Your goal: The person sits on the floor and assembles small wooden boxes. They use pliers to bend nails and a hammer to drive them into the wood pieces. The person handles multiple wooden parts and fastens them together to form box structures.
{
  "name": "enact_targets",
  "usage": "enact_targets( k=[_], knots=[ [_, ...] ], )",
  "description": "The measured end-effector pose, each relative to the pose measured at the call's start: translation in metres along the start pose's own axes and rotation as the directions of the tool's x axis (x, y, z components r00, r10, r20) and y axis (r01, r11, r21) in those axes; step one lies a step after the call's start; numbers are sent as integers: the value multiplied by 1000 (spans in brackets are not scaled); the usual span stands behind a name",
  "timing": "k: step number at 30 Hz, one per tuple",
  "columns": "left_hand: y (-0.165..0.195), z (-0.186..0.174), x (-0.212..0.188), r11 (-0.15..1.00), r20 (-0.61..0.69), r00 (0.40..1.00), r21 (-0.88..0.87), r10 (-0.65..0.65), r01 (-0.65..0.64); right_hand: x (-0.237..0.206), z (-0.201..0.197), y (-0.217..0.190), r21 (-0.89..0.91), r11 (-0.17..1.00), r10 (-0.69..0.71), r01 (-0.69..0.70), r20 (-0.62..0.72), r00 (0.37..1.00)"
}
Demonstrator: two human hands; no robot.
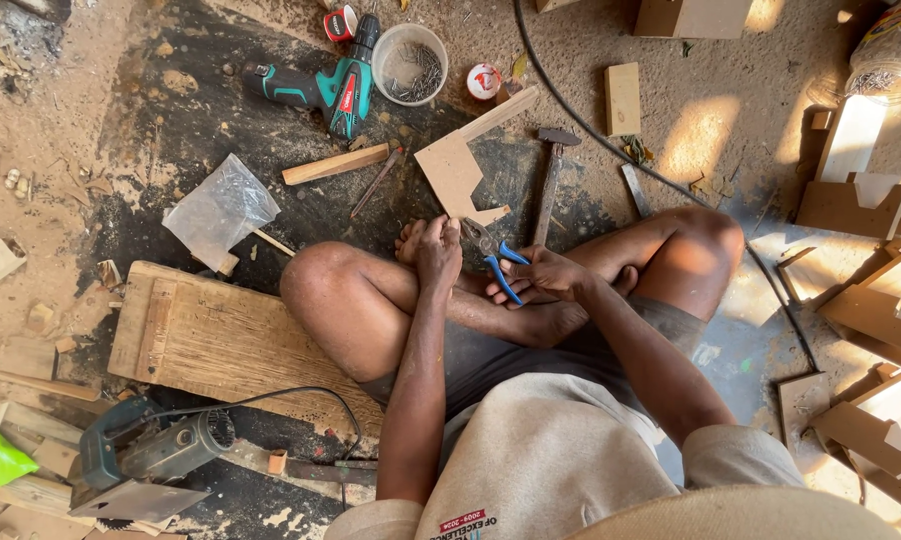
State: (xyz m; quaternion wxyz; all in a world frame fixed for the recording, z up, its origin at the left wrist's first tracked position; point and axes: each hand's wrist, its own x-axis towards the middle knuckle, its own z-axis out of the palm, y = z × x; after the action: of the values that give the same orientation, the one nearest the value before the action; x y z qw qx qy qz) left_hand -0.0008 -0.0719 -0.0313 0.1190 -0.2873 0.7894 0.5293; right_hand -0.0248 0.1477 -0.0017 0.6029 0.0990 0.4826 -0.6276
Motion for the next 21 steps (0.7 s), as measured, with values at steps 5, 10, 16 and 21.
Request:
enact_targets(
  k=[5, 10, 16, 21],
  knots=[
    [0, 0, -2, 997, 7, 999, -75, 31, -31, 3, -11, -2, 64, 997, 28, -32, 59, 998],
    [3, -1, -2, 999, 0, 999, -36, 40, -40, 6, -25, -16, -91, 996, 22, -9, 149, 989],
    [3, 0, -3, 998, 28, 998, -19, -60, 60, 9, -33, -33, -145, 987, 103, -71, 225, 969],
    [0, 1, -1, 1000, 42, 999, 4, -25, 25, 7, -33, -41, -149, 986, 109, -74, 246, 963]
  ],
)
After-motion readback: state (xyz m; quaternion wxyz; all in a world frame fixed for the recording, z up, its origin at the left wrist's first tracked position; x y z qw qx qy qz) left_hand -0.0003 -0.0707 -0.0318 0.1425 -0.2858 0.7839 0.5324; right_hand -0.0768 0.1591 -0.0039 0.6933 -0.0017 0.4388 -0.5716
